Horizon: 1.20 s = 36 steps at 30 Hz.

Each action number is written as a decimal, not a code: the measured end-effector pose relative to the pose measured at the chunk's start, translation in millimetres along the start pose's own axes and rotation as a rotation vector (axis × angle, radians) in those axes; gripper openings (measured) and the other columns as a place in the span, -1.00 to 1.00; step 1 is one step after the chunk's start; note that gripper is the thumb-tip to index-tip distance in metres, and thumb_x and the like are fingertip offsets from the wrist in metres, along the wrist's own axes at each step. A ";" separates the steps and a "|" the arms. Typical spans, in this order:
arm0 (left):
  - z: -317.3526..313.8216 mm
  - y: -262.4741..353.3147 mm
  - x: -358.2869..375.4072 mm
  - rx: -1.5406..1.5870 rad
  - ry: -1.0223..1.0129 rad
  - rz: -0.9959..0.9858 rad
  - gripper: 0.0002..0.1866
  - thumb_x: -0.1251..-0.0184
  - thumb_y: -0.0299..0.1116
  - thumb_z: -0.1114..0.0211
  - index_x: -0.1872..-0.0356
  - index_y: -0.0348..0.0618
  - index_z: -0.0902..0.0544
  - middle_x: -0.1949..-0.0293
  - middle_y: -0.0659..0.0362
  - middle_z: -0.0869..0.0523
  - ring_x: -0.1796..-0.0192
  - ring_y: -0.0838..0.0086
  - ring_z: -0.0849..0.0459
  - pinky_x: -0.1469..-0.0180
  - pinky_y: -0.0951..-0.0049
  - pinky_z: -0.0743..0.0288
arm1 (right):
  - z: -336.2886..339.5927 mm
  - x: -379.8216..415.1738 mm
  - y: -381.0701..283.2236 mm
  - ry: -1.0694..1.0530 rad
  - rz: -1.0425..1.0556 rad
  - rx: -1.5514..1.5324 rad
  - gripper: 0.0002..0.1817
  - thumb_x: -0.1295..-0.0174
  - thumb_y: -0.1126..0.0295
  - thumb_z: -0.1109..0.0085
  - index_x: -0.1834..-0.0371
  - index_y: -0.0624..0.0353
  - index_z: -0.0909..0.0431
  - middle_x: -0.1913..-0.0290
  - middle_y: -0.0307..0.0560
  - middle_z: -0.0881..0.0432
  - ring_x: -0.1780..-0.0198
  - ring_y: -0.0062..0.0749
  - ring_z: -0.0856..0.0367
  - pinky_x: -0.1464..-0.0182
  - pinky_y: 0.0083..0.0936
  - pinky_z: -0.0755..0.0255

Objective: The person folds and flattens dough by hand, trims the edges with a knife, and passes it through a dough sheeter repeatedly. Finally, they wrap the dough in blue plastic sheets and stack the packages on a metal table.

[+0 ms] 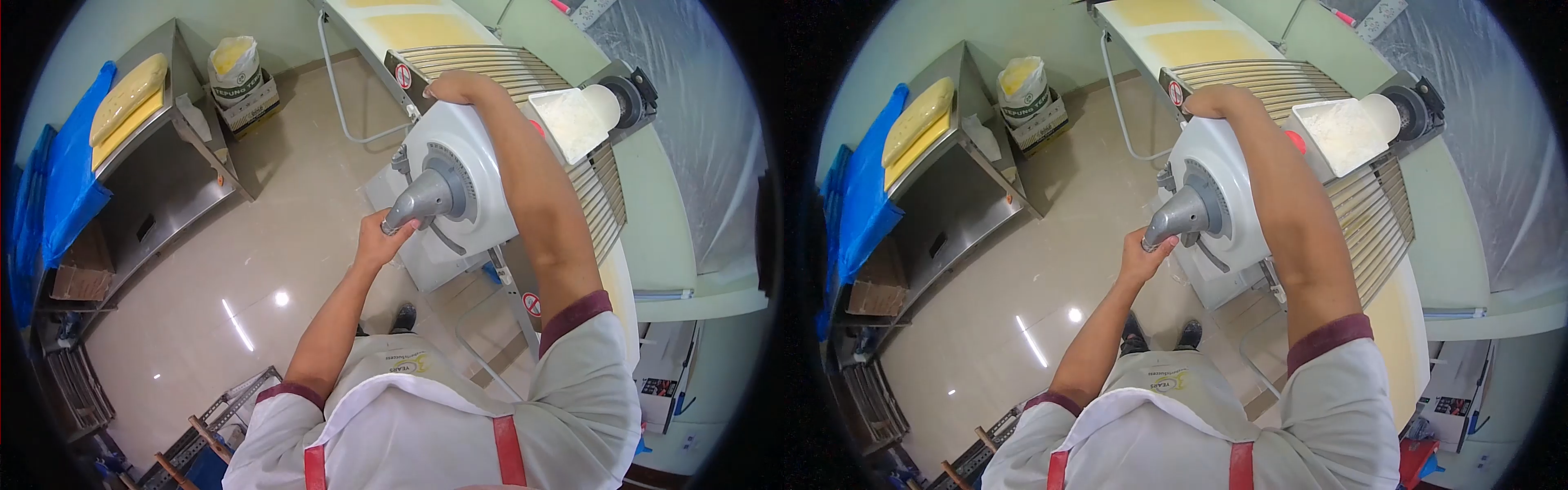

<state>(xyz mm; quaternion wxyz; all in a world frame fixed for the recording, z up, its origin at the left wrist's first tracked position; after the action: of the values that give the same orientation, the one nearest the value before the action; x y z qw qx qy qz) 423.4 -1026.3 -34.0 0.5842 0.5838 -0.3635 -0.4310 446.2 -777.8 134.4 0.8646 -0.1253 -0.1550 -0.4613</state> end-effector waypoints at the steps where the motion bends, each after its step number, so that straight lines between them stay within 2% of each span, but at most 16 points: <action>1: 1.2 5.0 0.5 -0.016 0.011 -0.011 -0.60 -0.12 -0.07 -0.48 0.41 -0.28 -0.68 0.58 0.24 -0.63 0.51 0.55 -0.55 0.41 0.46 -0.42 | 1.0 1.9 -0.2 0.009 -0.010 -0.006 -0.44 -0.26 -0.01 0.01 -0.02 0.29 -0.61 -0.10 0.24 -0.59 -0.09 0.04 -0.59 -0.14 -0.17 -0.38; 5: 2.1 7.3 0.2 -0.035 0.028 -0.029 -0.61 -0.11 -0.09 -0.49 0.35 -0.29 -0.70 0.57 0.20 -0.65 0.49 0.52 -0.56 0.37 0.41 -0.45 | -2.2 -1.8 1.2 -0.004 -0.011 0.031 -0.42 -0.25 -0.04 0.02 -0.01 0.30 -0.61 -0.10 0.26 -0.59 -0.09 0.06 -0.58 -0.14 -0.18 -0.38; 8: 3.2 13.7 0.2 -0.041 0.040 -0.019 -0.63 -0.08 -0.12 -0.50 0.42 -0.28 -0.68 0.62 0.15 -0.63 0.52 0.52 -0.56 0.40 0.41 -0.44 | 1.1 4.6 -2.1 -0.015 -0.012 0.050 -0.39 -0.25 -0.08 0.03 -0.02 0.29 -0.61 -0.12 0.26 -0.57 -0.13 0.07 -0.56 -0.17 -0.17 -0.36; 11: 10.6 9.2 -14.9 -0.166 -0.038 -0.114 -0.64 0.02 -0.15 -0.54 0.50 -0.28 -0.66 0.64 0.06 -0.64 0.57 0.42 -0.62 0.42 0.36 -0.48 | 0.6 1.1 -0.3 -0.013 -0.001 0.072 -0.37 -0.26 -0.11 0.06 -0.03 0.27 -0.61 -0.14 0.25 -0.56 -0.17 0.08 -0.53 -0.21 -0.17 -0.34; 16: 14.1 14.3 -18.1 -0.163 -0.035 -0.188 -0.64 0.05 -0.16 -0.56 0.52 -0.25 -0.64 0.65 0.06 -0.62 0.59 0.40 -0.60 0.45 0.39 -0.46 | 8.0 13.5 -5.5 0.067 -0.054 0.086 -0.35 -0.27 -0.16 0.08 -0.06 0.20 -0.61 -0.17 0.23 -0.54 -0.21 0.09 -0.50 -0.24 -0.17 -0.32; 19: 14.1 15.9 -17.0 -0.144 -0.019 -0.193 -0.65 0.05 -0.18 -0.56 0.52 -0.25 -0.64 0.66 0.07 -0.61 0.59 0.41 -0.59 0.45 0.40 -0.45 | 7.2 4.9 -5.7 0.099 0.012 0.105 -0.35 -0.27 -0.19 0.09 -0.06 0.16 -0.63 -0.15 0.22 -0.56 -0.18 0.10 -0.52 -0.23 -0.16 -0.33; 22: 12.3 8.4 -16.9 -0.102 -0.001 -0.197 -0.66 0.04 -0.20 -0.56 0.50 -0.26 -0.64 0.65 0.09 -0.61 0.57 0.45 -0.59 0.43 0.42 -0.46 | 13.9 12.8 -5.2 0.189 0.016 0.062 -0.36 -0.20 -0.13 0.08 -0.05 0.21 -0.62 -0.13 0.15 -0.59 -0.12 0.05 -0.58 -0.16 -0.18 -0.42; 25: 13.2 8.1 -15.3 -0.111 0.048 -0.212 -0.68 0.02 -0.23 -0.54 0.45 -0.27 -0.65 0.60 0.10 -0.64 0.51 0.51 -0.59 0.39 0.45 -0.46 | 18.8 40.6 -16.6 0.393 0.222 -0.088 -0.41 -0.26 -0.07 0.05 0.09 0.30 -0.61 0.06 0.23 -0.65 0.00 0.09 -0.63 -0.06 -0.04 -0.46; 27: 10.6 -6.2 -16.5 -0.104 0.060 -0.192 -0.70 -0.01 -0.24 -0.52 0.41 -0.27 -0.66 0.54 0.12 -0.66 0.46 0.53 -0.59 0.35 0.46 -0.47 | 4.7 65.5 -15.8 0.415 0.250 -0.076 -0.52 -0.20 0.03 -0.15 0.00 0.19 -0.60 -0.02 0.15 -0.63 -0.11 0.05 -0.56 -0.14 -0.17 -0.41; 29: 13.1 -29.9 -19.3 -0.071 0.050 -0.097 -0.69 -0.05 -0.23 -0.50 0.37 -0.27 -0.66 0.48 0.15 -0.69 0.41 0.50 -0.61 0.30 0.45 -0.49 | -5.4 121.1 -18.8 0.525 0.360 0.003 -0.47 -0.20 0.11 -0.19 -0.14 0.24 -0.49 -0.18 0.13 -0.52 -0.25 -0.01 -0.44 -0.28 -0.16 -0.28; 31: 12.4 -33.2 -15.6 -0.017 0.045 -0.027 -0.65 -0.08 -0.20 -0.49 0.29 -0.28 -0.64 0.44 0.15 -0.70 0.37 0.45 -0.64 0.26 0.42 -0.52 | -24.0 189.6 -5.2 0.774 0.442 0.018 -0.38 -0.24 0.12 -0.16 -0.28 0.28 -0.35 -0.36 0.11 -0.33 -0.40 -0.06 -0.26 -0.41 -0.10 -0.09; 33: 13.4 -19.7 -13.4 0.021 0.035 -0.033 -0.58 -0.11 -0.18 -0.46 0.15 -0.31 -0.60 0.40 0.12 -0.70 0.34 0.42 -0.67 0.25 0.41 -0.54 | -50.9 246.9 32.5 0.808 0.456 -0.157 -0.36 -0.27 0.15 -0.12 -0.35 0.26 -0.27 -0.41 0.14 -0.26 -0.47 -0.07 -0.16 -0.46 -0.04 0.03; 35: 12.7 0.3 -12.8 0.025 0.072 -0.063 -0.50 -0.15 -0.15 -0.44 0.04 -0.35 -0.54 0.33 0.07 -0.69 0.31 0.40 -0.68 0.25 0.44 -0.54 | -75.5 296.9 98.8 0.857 0.370 -0.279 -0.36 -0.31 0.16 -0.07 -0.38 0.26 -0.24 -0.42 0.15 -0.25 -0.48 -0.03 -0.12 -0.48 -0.08 0.06; 36: 12.9 9.2 -12.1 0.038 0.127 -0.084 -0.47 -0.17 -0.13 -0.42 0.01 -0.37 -0.52 0.30 0.05 -0.69 0.30 0.39 -0.68 0.25 0.45 -0.54 | -103.1 307.9 159.9 0.843 0.145 -0.566 -0.38 -0.33 0.16 -0.03 -0.38 0.26 -0.24 -0.43 0.15 -0.24 -0.49 -0.02 -0.11 -0.48 -0.07 0.07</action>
<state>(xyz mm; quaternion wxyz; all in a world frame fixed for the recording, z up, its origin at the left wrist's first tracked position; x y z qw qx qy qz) 407.8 -1020.3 -23.3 0.5763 0.6355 -0.3090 -0.4106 757.7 -961.7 145.8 0.8139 -0.1683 0.3472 -0.4345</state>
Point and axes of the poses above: each hand's wrist, its own x-axis away from the middle knuckle, its own z-axis out of the back of the hand, y = z × x, the point moved 8 cm from there along -x, towards the middle knuckle
